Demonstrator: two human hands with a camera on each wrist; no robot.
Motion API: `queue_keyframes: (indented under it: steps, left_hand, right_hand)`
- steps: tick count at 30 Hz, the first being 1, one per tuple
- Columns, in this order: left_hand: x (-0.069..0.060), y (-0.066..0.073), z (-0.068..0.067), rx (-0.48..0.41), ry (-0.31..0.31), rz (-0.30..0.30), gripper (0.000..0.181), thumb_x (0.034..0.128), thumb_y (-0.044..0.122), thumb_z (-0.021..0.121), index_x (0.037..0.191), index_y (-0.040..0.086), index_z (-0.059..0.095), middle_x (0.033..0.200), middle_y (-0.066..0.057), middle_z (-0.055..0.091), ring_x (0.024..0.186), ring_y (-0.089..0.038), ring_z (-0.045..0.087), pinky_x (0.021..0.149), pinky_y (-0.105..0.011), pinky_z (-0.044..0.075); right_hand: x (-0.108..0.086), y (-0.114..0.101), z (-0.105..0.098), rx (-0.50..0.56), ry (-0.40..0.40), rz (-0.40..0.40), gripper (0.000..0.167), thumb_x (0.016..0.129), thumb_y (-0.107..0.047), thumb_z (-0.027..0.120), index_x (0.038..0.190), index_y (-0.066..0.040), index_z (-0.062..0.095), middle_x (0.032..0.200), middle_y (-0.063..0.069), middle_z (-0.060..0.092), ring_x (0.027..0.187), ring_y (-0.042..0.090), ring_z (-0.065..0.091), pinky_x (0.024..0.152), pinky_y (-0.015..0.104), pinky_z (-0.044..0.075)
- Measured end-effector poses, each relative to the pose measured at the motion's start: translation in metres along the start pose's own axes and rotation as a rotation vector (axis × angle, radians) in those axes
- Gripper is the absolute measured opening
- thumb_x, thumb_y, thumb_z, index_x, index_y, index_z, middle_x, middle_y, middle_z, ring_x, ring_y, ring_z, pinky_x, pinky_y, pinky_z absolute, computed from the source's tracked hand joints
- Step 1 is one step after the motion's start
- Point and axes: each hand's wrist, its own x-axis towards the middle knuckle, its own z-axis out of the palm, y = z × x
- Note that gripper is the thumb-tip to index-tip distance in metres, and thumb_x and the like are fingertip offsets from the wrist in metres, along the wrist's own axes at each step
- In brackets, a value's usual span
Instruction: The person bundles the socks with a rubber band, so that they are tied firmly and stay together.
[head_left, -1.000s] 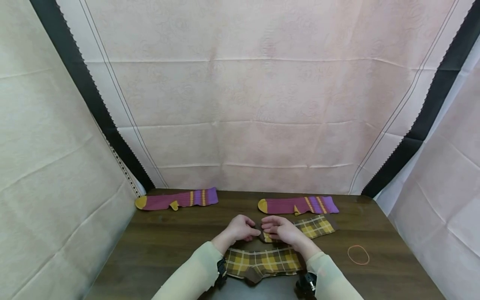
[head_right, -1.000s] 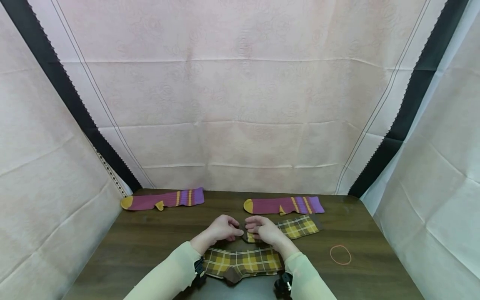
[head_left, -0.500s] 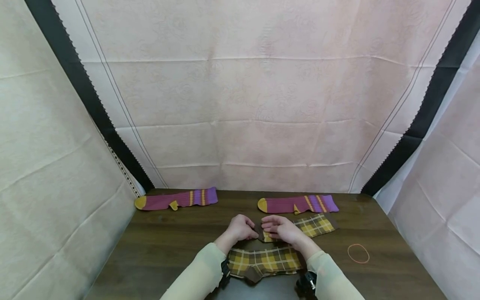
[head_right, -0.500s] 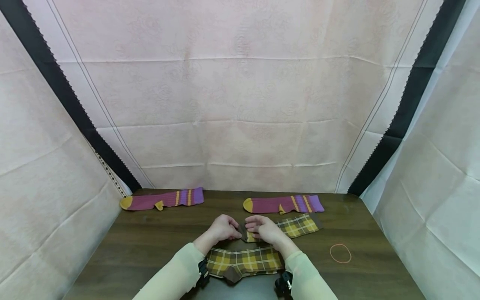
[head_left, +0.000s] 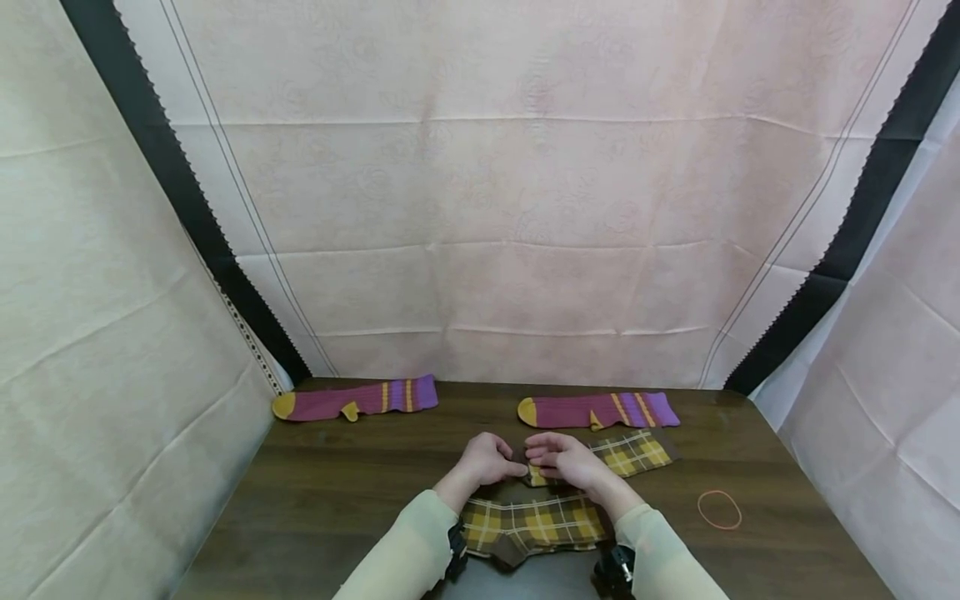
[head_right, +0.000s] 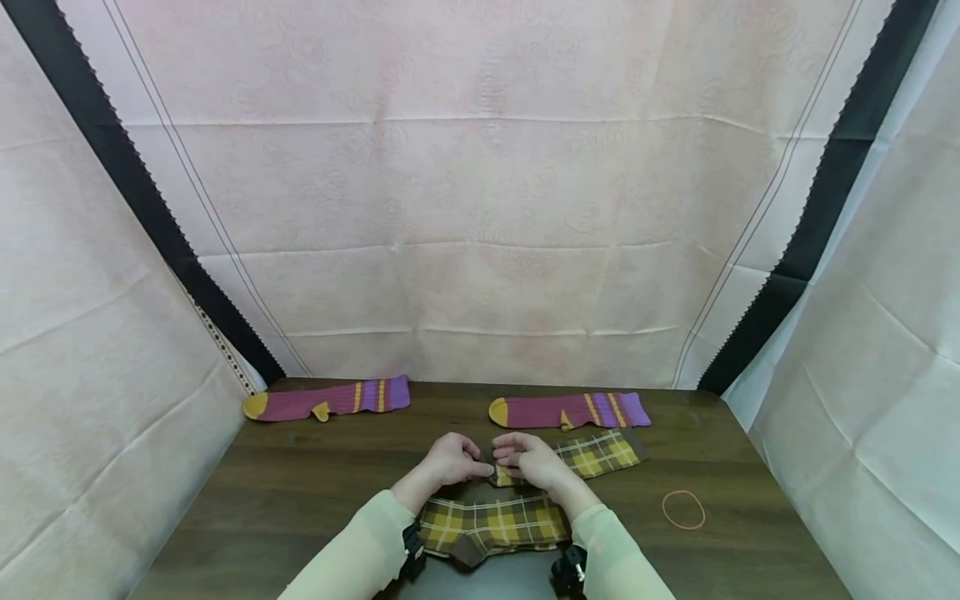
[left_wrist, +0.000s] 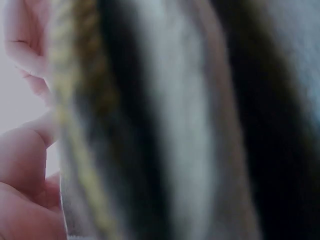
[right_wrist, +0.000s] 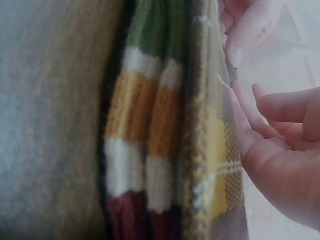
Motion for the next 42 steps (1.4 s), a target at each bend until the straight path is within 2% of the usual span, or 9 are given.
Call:
queue_keyframes:
  steps: [6, 11, 15, 21, 27, 31, 38, 42]
  left_hand:
    - [0.001, 0.001, 0.005, 0.066, 0.049, -0.013, 0.027, 0.0861, 0.027, 0.091, 0.082, 0.01, 0.07, 0.08, 0.0, 0.064, 0.069, -0.015, 0.059, 0.063, -0.03, 0.05]
    - [0.002, 0.001, 0.006, 0.101, 0.063, -0.011, 0.024, 0.0816, 0.019, 0.093, 0.083, 0.01, 0.071, 0.086, 0.0, 0.065, 0.079, -0.017, 0.059, 0.073, -0.032, 0.053]
    - [0.002, 0.0, 0.006, 0.1, 0.067, 0.003, 0.024, 0.0794, 0.017, 0.094, 0.084, 0.009, 0.073, 0.088, -0.001, 0.067, 0.081, -0.019, 0.061, 0.076, -0.034, 0.055]
    - [-0.001, 0.003, 0.003, 0.078, 0.063, 0.011, 0.024, 0.0791, 0.015, 0.095, 0.087, 0.007, 0.074, 0.089, -0.003, 0.067, 0.084, -0.02, 0.061, 0.079, -0.038, 0.056]
    - [-0.001, 0.001, 0.004, 0.08, 0.06, 0.004, 0.024, 0.0795, 0.014, 0.095, 0.089, 0.007, 0.075, 0.091, -0.002, 0.067, 0.084, -0.019, 0.06, 0.079, -0.036, 0.055]
    - [-0.001, 0.0, 0.004, 0.078, 0.051, -0.004, 0.023, 0.0803, 0.014, 0.094, 0.09, 0.007, 0.075, 0.091, -0.002, 0.066, 0.083, -0.019, 0.059, 0.077, -0.036, 0.055]
    - [0.003, -0.003, 0.006, 0.095, 0.064, -0.009, 0.024, 0.0794, 0.016, 0.096, 0.088, 0.008, 0.074, 0.09, -0.001, 0.066, 0.085, -0.019, 0.061, 0.08, -0.039, 0.056]
    - [0.006, -0.004, 0.008, 0.111, 0.074, 0.004, 0.025, 0.0787, 0.017, 0.096, 0.086, 0.009, 0.074, 0.09, -0.002, 0.067, 0.087, -0.021, 0.062, 0.083, -0.042, 0.057]
  right_hand:
    - [0.002, 0.001, 0.0, 0.005, 0.006, 0.003, 0.039, 0.112, 0.002, 0.038, 0.146, 0.01, 0.053, 0.139, 0.029, 0.062, 0.13, 0.042, 0.061, 0.106, 0.05, 0.054]
    - [0.0, 0.002, -0.003, 0.01, -0.004, -0.005, 0.039, 0.113, 0.0, 0.039, 0.147, 0.011, 0.052, 0.14, 0.029, 0.062, 0.13, 0.042, 0.06, 0.105, 0.049, 0.054]
    - [-0.005, 0.004, -0.011, 0.007, 0.021, -0.013, 0.039, 0.114, -0.007, 0.046, 0.148, 0.01, 0.052, 0.141, 0.028, 0.062, 0.128, 0.041, 0.062, 0.104, 0.05, 0.055]
    - [-0.017, 0.009, -0.034, -0.006, 0.101, 0.001, 0.04, 0.114, -0.013, 0.05, 0.148, 0.008, 0.053, 0.144, 0.029, 0.06, 0.129, 0.041, 0.062, 0.103, 0.051, 0.055]
    - [-0.032, 0.012, -0.06, -0.016, 0.163, -0.015, 0.042, 0.115, -0.013, 0.049, 0.151, 0.008, 0.049, 0.148, 0.032, 0.056, 0.132, 0.044, 0.06, 0.105, 0.053, 0.054]
    - [-0.04, 0.016, -0.079, -0.046, 0.236, -0.041, 0.043, 0.114, -0.011, 0.05, 0.151, 0.01, 0.048, 0.148, 0.033, 0.055, 0.131, 0.044, 0.059, 0.103, 0.052, 0.055]
    - [-0.056, 0.022, -0.106, -0.103, 0.335, -0.02, 0.046, 0.113, -0.01, 0.052, 0.153, 0.011, 0.046, 0.152, 0.035, 0.05, 0.139, 0.047, 0.052, 0.105, 0.052, 0.054]
    - [-0.062, 0.026, -0.117, -0.148, 0.372, -0.015, 0.047, 0.111, -0.01, 0.056, 0.151, 0.012, 0.048, 0.15, 0.035, 0.052, 0.131, 0.04, 0.059, 0.098, 0.045, 0.058]
